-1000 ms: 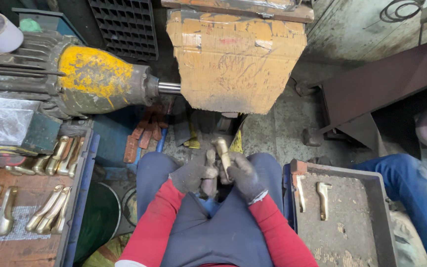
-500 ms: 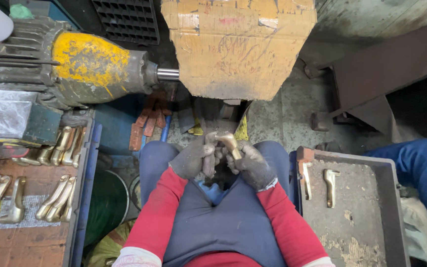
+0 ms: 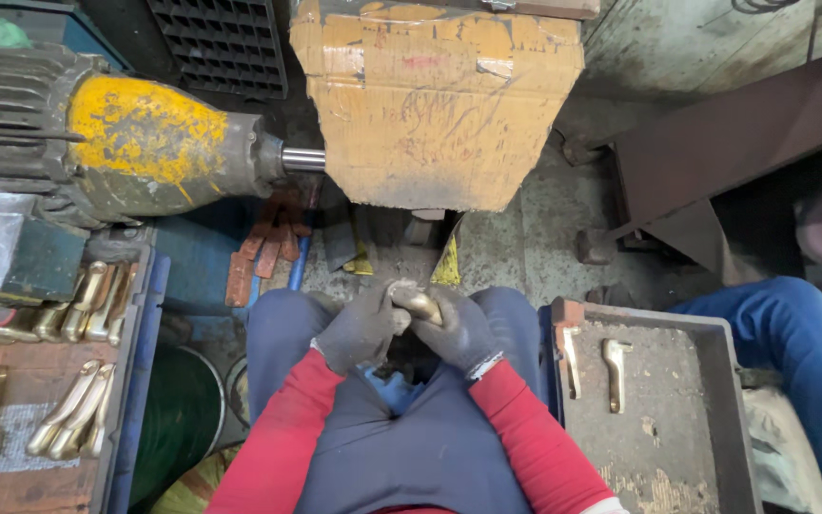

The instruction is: The person sits on the floor and repeatedly presses small brass-colored metal handles against a rotating grinding wheel to smooth or polish their surfaces. The person handles the items one at a time, rotating them to treat different sides, and places finished pieces into a nearby metal tray.

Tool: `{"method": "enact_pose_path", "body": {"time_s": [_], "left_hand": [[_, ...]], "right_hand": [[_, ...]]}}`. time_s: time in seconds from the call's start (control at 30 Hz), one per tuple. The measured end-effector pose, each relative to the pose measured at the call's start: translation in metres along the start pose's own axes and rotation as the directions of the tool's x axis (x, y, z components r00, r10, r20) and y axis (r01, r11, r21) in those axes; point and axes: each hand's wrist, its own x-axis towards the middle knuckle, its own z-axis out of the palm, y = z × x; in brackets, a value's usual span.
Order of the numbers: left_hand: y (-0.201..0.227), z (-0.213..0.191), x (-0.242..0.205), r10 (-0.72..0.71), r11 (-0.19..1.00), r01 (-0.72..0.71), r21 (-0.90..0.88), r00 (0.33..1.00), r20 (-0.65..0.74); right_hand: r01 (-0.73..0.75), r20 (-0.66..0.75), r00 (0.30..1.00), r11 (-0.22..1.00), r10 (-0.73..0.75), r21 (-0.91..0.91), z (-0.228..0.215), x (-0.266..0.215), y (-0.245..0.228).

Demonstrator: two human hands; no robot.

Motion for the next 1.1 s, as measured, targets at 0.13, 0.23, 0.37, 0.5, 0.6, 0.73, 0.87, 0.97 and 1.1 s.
{"method": "enact_pose_path", "body": {"time_s": [0.13,0.23,0.37,0.5,0.6,0.73,0.87,0.97,1.1], "left_hand": [[0.017,-0.009,0.006,-0.165,0.985,0.169,-0.032,0.981,0.102],[0.015,-0.013,0.02,-0.266,0.958,0.253,0.136,0.96,0.09],[-0.016,-0.007,0.047,-0.215,0.956,0.214,0.202,0.976,-0.015],[-0.061,0.001,0.058,-0.36,0.919,0.362,0.154,0.932,-0.042],[-0.076,0.008,0.071,-0.206,0.977,0.205,-0.059,0.978,-0.027],[-0.085,0.014,0.082,-0.577,0.791,0.574,-0.213,0.815,0.052],[-0.085,0.014,0.087,-0.541,0.838,0.536,-0.1,0.841,-0.019],[-0.084,0.012,0.092,-0.52,0.853,0.522,0.009,0.851,-0.072],[-0.096,0.013,0.094,-0.616,0.785,0.619,0.03,0.785,-0.072]], "right_hand": [[0.122,0.064,0.992,0.968,-0.11,-0.219,-0.007,0.024,0.017],[0.172,0.078,0.985,0.937,-0.155,-0.303,-0.01,0.052,0.034],[0.076,0.13,0.991,0.87,-0.014,-0.487,0.008,0.085,0.062],[-0.025,0.125,0.984,0.786,0.13,-0.618,0.032,0.099,0.1],[-0.058,0.081,0.985,0.736,0.152,-0.675,0.037,0.111,0.12],[-0.107,0.091,0.967,0.703,0.239,-0.703,0.042,0.112,0.131],[-0.065,0.069,0.989,0.806,0.13,-0.588,0.043,0.107,0.13],[-0.066,0.063,0.99,0.811,0.126,-0.581,0.047,0.105,0.137],[-0.027,0.117,0.983,0.735,0.145,-0.677,0.068,0.105,0.172]]}}
